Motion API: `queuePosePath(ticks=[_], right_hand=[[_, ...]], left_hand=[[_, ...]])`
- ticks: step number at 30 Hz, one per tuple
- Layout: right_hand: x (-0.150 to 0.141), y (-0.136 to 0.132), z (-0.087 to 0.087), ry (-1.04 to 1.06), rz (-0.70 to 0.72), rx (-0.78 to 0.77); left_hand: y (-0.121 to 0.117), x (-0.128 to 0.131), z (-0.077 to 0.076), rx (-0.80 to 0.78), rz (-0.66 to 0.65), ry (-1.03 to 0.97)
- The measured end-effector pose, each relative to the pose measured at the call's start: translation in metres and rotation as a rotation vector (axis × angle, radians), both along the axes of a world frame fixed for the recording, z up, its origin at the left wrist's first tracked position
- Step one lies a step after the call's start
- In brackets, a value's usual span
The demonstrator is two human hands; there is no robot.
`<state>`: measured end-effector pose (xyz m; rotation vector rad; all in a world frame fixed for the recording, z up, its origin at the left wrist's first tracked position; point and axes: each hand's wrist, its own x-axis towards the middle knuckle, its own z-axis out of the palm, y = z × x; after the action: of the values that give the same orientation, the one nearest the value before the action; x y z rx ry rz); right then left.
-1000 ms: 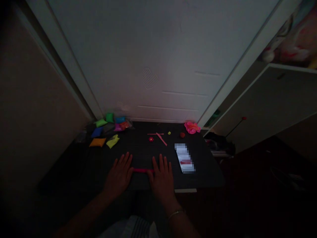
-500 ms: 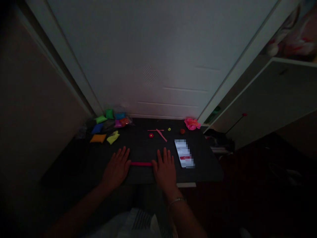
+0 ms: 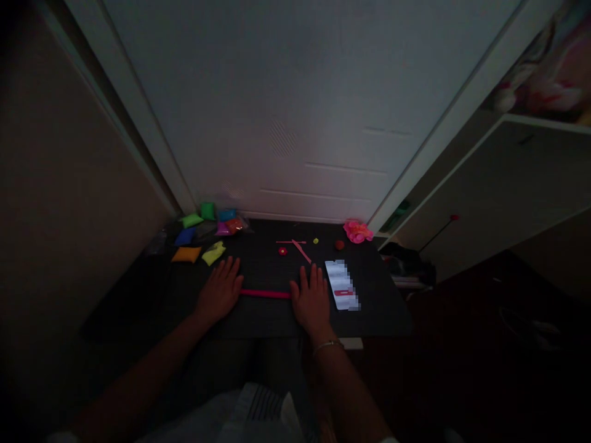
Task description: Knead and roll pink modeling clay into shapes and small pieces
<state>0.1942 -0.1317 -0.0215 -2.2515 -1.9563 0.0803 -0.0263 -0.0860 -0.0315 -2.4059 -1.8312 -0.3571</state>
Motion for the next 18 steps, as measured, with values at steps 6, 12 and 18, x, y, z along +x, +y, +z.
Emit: queuePosePath(ticks=[6, 12, 18], right_hand=[[0.002, -0.006, -0.004, -0.014, 0.018, 0.002], [-0.008, 0.000, 0.016, -0.016, -0.090, 0.096], [-0.051, 0.034, 0.015, 0.046, 0.051, 0.116]], left_hand=[[-0.011, -0.008, -0.002, -0.042, -0.015, 0.035], [-0.013, 0.002, 0.023, -0.039, 0.100, 0.015], [0.010, 0.056, 0.026, -0.037, -0.013, -0.009]])
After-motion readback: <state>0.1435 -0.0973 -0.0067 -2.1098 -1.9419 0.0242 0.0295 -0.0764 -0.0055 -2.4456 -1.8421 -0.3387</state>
